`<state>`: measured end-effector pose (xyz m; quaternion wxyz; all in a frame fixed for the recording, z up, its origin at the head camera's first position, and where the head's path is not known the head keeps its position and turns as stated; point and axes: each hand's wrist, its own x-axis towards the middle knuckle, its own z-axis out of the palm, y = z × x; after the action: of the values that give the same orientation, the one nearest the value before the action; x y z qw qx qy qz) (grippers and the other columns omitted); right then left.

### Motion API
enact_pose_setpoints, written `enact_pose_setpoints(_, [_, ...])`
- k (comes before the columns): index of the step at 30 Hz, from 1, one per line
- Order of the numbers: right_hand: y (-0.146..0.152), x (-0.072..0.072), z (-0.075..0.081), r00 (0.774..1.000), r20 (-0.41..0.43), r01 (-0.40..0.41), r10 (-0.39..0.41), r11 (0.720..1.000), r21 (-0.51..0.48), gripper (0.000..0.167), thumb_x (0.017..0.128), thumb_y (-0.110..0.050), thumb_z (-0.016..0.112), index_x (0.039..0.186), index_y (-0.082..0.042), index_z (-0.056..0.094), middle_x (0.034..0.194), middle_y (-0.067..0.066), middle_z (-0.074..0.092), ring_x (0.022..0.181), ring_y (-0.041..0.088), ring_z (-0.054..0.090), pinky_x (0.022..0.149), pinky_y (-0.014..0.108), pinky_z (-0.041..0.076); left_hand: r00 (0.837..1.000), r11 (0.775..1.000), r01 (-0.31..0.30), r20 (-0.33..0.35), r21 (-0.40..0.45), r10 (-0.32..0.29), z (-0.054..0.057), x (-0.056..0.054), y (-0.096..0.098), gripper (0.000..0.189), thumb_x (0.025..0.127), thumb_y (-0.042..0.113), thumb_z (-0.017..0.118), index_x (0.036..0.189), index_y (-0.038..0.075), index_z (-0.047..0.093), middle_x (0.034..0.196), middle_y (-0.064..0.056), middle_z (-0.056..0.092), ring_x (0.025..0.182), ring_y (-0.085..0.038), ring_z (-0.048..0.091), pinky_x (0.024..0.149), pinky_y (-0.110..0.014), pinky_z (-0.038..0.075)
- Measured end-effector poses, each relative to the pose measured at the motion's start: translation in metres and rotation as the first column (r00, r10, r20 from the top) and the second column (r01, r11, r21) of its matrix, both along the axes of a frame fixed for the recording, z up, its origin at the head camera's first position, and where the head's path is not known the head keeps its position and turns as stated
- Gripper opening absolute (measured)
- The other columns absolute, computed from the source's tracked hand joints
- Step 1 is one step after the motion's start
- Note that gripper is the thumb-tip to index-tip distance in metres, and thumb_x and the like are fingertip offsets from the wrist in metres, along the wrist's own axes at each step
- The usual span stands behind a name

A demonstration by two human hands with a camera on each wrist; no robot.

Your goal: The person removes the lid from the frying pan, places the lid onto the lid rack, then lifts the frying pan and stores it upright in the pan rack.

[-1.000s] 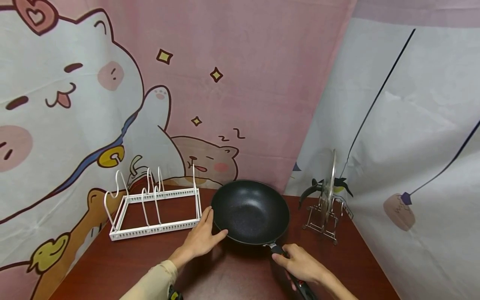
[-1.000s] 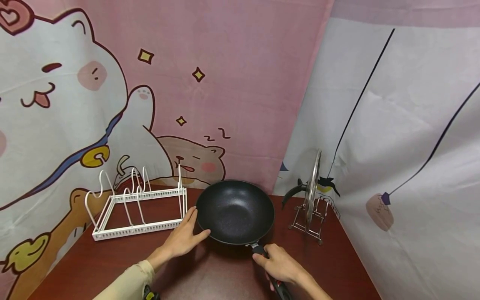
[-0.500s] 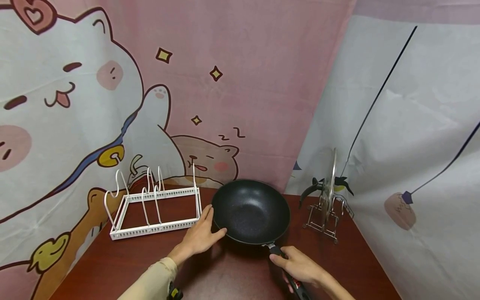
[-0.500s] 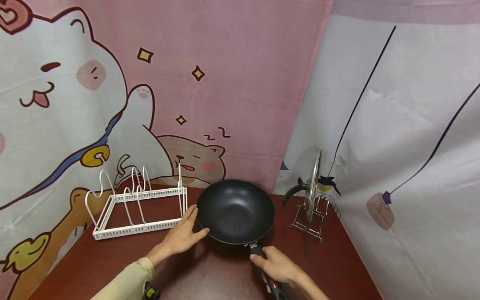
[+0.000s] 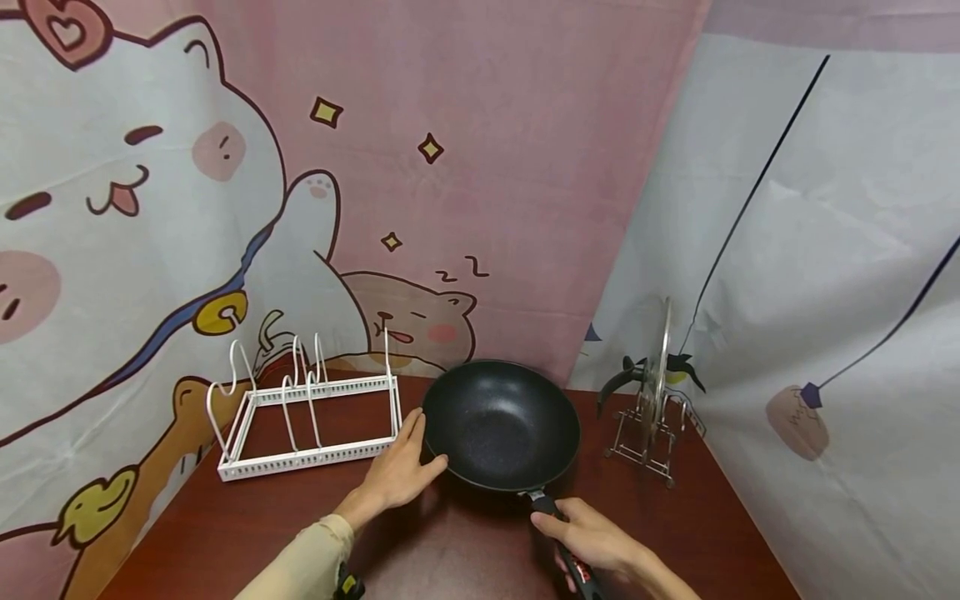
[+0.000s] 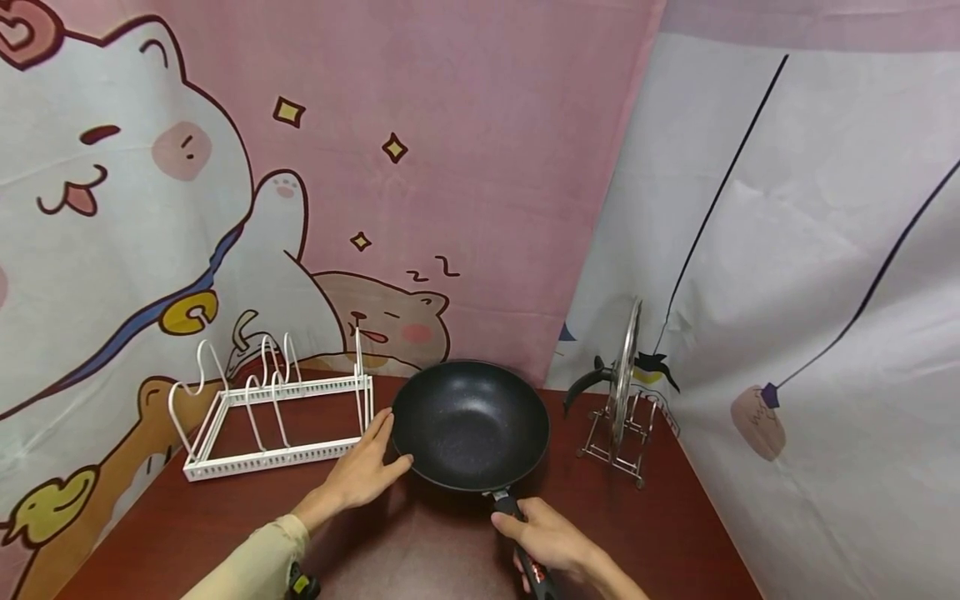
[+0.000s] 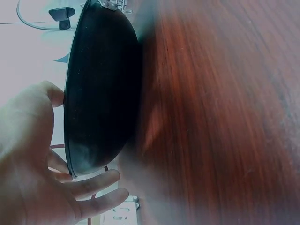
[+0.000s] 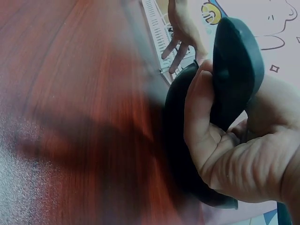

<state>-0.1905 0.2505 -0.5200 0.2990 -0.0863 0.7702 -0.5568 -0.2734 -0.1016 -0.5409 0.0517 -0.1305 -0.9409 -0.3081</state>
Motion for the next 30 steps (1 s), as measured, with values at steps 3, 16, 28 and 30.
enact_pose_setpoints(3, [-0.002, -0.001, 0.000, 1.000, 0.013, 0.001, -0.001, 1.000, -0.010, 0.042, 0.117, -0.043, 0.059, 0.117, -0.001, 0.062, 0.068, 0.005, 0.062, 0.047, 0.015, 0.060, 0.049, 0.031, 0.056, 1.000, 1.000, -0.017, -0.002, 0.005, 0.017, 0.000, 0.001, 0.000, 0.094, 0.103, 0.048, 0.068, 0.174, -0.003, 0.033, 0.186, -0.018, 0.030, 0.146, -0.044, 0.066, 0.108, -0.065, 0.059])
enact_pose_setpoints(16, [-0.012, 0.004, -0.002, 1.000, 0.022, 0.012, -0.011, 0.997, -0.072, 0.040, 0.117, -0.041, 0.060, 0.111, -0.002, 0.060, 0.067, 0.005, 0.062, 0.045, 0.012, 0.060, 0.048, 0.031, 0.056, 0.993, 0.996, -0.088, -0.083, -0.015, 0.087, 0.007, 0.024, 0.013, 0.094, 0.102, 0.055, 0.071, 0.169, -0.004, 0.042, 0.180, -0.023, 0.041, 0.137, -0.050, 0.070, 0.096, -0.066, 0.063])
enact_pose_setpoints(28, [-0.023, 0.007, -0.006, 0.999, 0.031, 0.021, -0.018, 0.994, -0.106, 0.040, 0.117, -0.040, 0.060, 0.112, -0.001, 0.061, 0.067, 0.006, 0.064, 0.046, 0.013, 0.063, 0.049, 0.032, 0.059, 0.993, 0.994, -0.099, -0.064, -0.043, 0.096, 0.010, 0.037, 0.025, 0.100, 0.100, 0.065, 0.072, 0.167, -0.005, 0.045, 0.178, -0.023, 0.043, 0.121, -0.049, 0.077, 0.088, -0.066, 0.064])
enact_pose_setpoints(30, [-0.024, 0.007, -0.007, 0.999, 0.035, 0.025, -0.021, 0.994, -0.109, 0.039, 0.117, -0.040, 0.060, 0.112, -0.001, 0.061, 0.067, 0.005, 0.064, 0.046, 0.013, 0.063, 0.049, 0.032, 0.059, 0.993, 0.994, -0.100, -0.064, -0.044, 0.097, 0.009, 0.037, 0.025, 0.100, 0.100, 0.065, 0.073, 0.166, -0.006, 0.046, 0.178, -0.023, 0.043, 0.121, -0.049, 0.077, 0.088, -0.066, 0.064])
